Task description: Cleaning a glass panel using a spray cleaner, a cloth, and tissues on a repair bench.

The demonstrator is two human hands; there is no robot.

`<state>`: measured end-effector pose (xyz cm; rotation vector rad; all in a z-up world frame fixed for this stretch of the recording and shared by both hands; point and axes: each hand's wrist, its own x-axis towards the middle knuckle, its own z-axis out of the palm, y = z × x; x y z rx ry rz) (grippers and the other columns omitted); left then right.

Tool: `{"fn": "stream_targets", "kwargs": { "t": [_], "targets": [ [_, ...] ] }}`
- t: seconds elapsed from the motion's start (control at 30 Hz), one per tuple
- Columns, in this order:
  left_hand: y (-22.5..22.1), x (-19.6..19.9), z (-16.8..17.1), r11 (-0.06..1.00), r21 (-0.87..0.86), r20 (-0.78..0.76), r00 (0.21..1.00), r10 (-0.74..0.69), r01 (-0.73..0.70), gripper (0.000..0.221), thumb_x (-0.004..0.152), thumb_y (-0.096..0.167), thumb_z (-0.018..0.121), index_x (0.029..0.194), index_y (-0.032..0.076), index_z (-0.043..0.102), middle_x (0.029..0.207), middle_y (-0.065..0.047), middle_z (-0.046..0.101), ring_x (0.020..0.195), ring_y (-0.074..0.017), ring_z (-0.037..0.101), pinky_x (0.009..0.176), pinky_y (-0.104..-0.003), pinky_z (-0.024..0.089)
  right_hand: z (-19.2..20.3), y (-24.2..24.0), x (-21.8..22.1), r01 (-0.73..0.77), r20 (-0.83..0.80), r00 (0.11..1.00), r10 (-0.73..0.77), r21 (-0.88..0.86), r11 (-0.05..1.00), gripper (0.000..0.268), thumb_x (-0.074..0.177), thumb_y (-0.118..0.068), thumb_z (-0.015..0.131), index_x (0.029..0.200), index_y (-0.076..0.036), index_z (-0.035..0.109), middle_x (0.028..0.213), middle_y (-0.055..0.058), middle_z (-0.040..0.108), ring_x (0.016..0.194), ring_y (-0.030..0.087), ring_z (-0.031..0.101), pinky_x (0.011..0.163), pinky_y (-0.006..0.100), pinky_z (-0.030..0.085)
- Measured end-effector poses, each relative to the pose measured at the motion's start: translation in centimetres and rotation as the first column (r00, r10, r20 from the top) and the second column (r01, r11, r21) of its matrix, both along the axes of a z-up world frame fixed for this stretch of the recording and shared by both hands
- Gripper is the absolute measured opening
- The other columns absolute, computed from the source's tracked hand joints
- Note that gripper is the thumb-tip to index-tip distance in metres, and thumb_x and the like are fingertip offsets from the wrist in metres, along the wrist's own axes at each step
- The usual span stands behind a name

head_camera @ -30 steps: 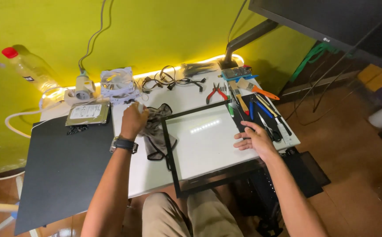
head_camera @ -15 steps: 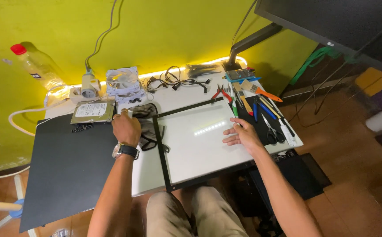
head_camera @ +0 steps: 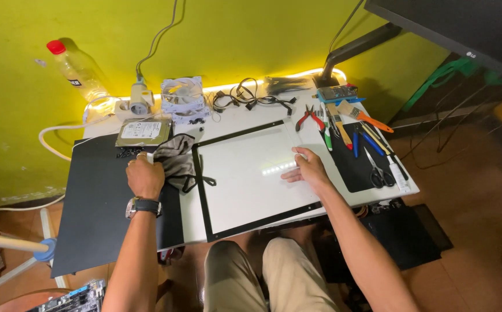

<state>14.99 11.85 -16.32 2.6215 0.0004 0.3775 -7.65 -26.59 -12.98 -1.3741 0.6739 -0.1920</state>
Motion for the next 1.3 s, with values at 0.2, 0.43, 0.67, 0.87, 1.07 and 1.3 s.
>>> {"fn": "stream_targets", "kwargs": {
  "t": [0.2, 0.43, 0.67, 0.87, 1.07, 1.3],
  "targets": [
    [1.5, 0.9, -1.8, 0.989, -0.052, 0.146, 0.978, 0.146, -0.14, 0.028, 0.083, 0.009, 0.063, 0.108, -0.001, 0.07, 0.094, -0.017, 0.064, 0.093, -0.042, 0.069, 0.074, -0.054, 0.061, 0.5, 0.8, -0.5, -0.004, 0.007, 1.0, 0.004, -0.014, 1.0, 0.045, 0.106, -0.015, 0.041, 0.151, -0.009, 0.042, 0.09, 0.021, 0.055, 0.077, 0.053, 0.072, 0.061, 0.055, 0.066],
    [3.9, 0.9, 0.1, 0.962, -0.105, 0.258, 0.927, 0.272, -0.253, 0.017, 0.084, 0.006, 0.066, 0.1, 0.001, 0.066, 0.094, -0.013, 0.06, 0.092, -0.0397, 0.067, 0.072, -0.049, 0.061, 0.8, -1.2, -2.3, -0.016, 0.011, 1.0, 0.017, -0.062, 0.998, 0.043, 0.106, -0.013, 0.041, 0.149, -0.004, 0.043, 0.094, 0.033, 0.068, 0.075, 0.048, 0.074, 0.058, 0.049, 0.065],
    [2.0, -3.6, 3.9, 0.968, -0.033, 0.269, 0.931, 0.247, -0.247, 0.031, 0.086, 0.005, 0.078, 0.115, 0.001, 0.067, 0.112, -0.016, 0.054, 0.113, -0.0387, 0.055, 0.07, -0.051, 0.063, 0.1, -1.3, -2.1, 0.025, 0.015, 1.0, -0.024, -0.052, 0.998, 0.043, 0.106, -0.014, 0.04, 0.149, -0.005, 0.042, 0.098, 0.038, 0.069, 0.075, 0.048, 0.073, 0.057, 0.049, 0.065],
    [-4.2, -8.6, 3.5, 0.971, -0.153, 0.059, 0.982, -0.177, 0.185, 0.031, 0.092, 0.022, 0.076, 0.107, -0.004, 0.069, 0.096, -0.024, 0.064, 0.099, -0.0454, 0.068, 0.071, -0.054, 0.06, -0.2, -0.2, -0.8, 0.042, 0.0, 0.999, -0.043, -0.081, 0.996, 0.042, 0.106, -0.013, 0.042, 0.146, -0.006, 0.047, 0.095, 0.032, 0.066, 0.073, 0.048, 0.073, 0.058, 0.052, 0.066],
    [-7.7, -8.0, 2.0, 0.957, -0.189, -0.248, 0.932, -0.263, 0.219, 0.052, 0.09, 0.022, 0.074, 0.13, -0.009, 0.064, 0.105, -0.031, 0.071, 0.102, -0.0457, 0.072, 0.075, -0.055, 0.06, -3.6, -1.6, 1.0, -0.091, -0.241, 0.968, -0.062, -0.575, 0.813, 0.044, 0.098, -0.032, 0.05, 0.136, -0.016, 0.063, 0.098, 0.012, 0.07, 0.086, 0.028, 0.069, 0.075, 0.038, 0.059],
    [-7.7, -7.7, 1.7, 0.963, -0.162, -0.227, 0.942, -0.247, 0.213, 0.054, 0.089, 0.023, 0.075, 0.132, -0.008, 0.062, 0.112, -0.029, 0.07, 0.111, -0.0452, 0.069, 0.09, -0.056, 0.056, -4.7, -0.5, 1.5, -0.231, -0.377, 0.921, -0.101, -0.735, 0.637, 0.055, 0.094, -0.043, 0.06, 0.138, -0.01, 0.061, 0.124, 0.013, 0.051, 0.119, 0.03, 0.062, 0.093, 0.043, 0.058]
  ]
}}
